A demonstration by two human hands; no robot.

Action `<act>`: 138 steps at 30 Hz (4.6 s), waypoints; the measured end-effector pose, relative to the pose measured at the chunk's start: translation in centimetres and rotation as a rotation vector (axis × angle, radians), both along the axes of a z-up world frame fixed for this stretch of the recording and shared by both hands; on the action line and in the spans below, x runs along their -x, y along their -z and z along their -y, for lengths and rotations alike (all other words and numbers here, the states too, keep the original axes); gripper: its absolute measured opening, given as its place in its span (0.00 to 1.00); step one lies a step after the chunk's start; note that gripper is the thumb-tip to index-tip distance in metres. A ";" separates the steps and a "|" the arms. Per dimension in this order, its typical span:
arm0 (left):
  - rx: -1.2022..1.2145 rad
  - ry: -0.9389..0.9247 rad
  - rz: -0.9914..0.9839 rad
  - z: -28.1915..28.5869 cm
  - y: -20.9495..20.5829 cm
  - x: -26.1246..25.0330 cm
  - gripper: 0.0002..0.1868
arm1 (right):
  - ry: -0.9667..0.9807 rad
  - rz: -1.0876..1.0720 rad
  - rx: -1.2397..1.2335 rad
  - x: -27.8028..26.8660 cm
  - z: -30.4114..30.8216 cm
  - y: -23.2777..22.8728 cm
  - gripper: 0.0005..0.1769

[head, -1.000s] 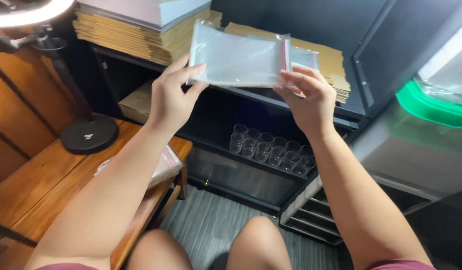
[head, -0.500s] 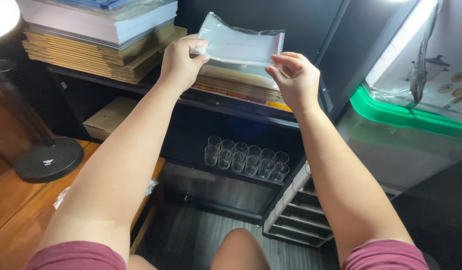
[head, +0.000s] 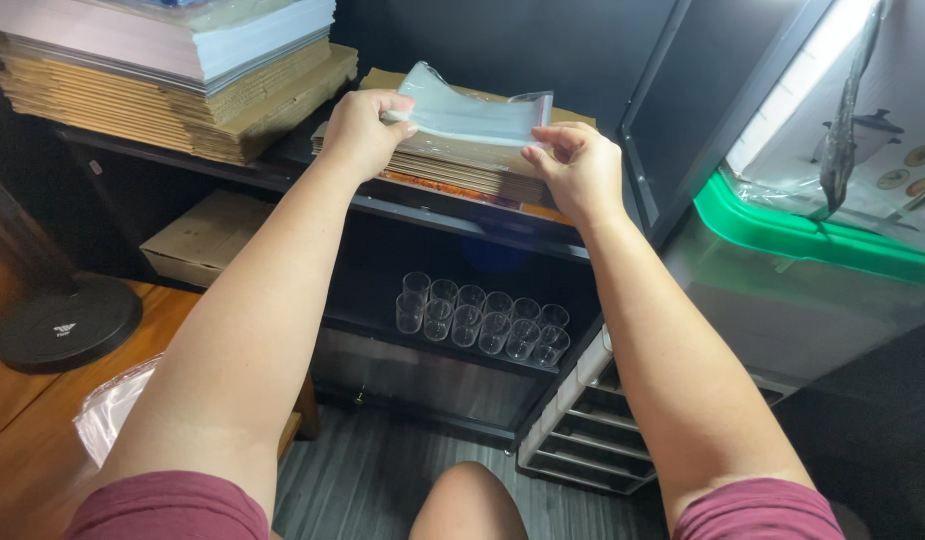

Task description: The person sits on the floor and repeatedly picks up stacks of clear plastic pouches from a wooden bench. They place each stack onto a shelf containing cardboard and other items, then return to the bench to grab another stack.

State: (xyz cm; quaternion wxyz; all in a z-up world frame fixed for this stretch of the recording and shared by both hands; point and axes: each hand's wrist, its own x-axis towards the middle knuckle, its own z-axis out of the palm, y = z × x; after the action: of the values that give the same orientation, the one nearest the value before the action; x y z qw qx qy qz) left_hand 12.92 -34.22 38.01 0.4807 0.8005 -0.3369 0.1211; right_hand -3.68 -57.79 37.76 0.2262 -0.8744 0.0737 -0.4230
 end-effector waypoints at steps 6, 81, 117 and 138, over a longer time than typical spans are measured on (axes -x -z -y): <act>-0.092 -0.002 -0.085 -0.1 -0.5 1.2 0.18 | 0.011 -0.018 0.032 -0.1 1.2 0.5 0.15; -0.088 -0.725 0.251 -34.2 38.5 13.5 0.23 | -0.573 -0.455 0.159 -5.5 -32.0 32.1 0.28; -0.054 -0.734 0.075 -34.4 38.9 13.4 0.18 | -0.474 -0.661 0.010 -4.6 -32.2 31.4 0.36; -0.047 -0.744 0.037 -34.3 38.2 13.6 0.19 | -0.481 -0.659 -0.026 -4.2 -32.5 30.7 0.36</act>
State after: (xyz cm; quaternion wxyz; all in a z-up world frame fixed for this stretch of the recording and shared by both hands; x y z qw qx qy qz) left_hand -0.72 0.11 -0.15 0.3793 0.8766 -0.0344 0.2941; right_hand 0.56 -25.31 7.07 0.2940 -0.9524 -0.0591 -0.0540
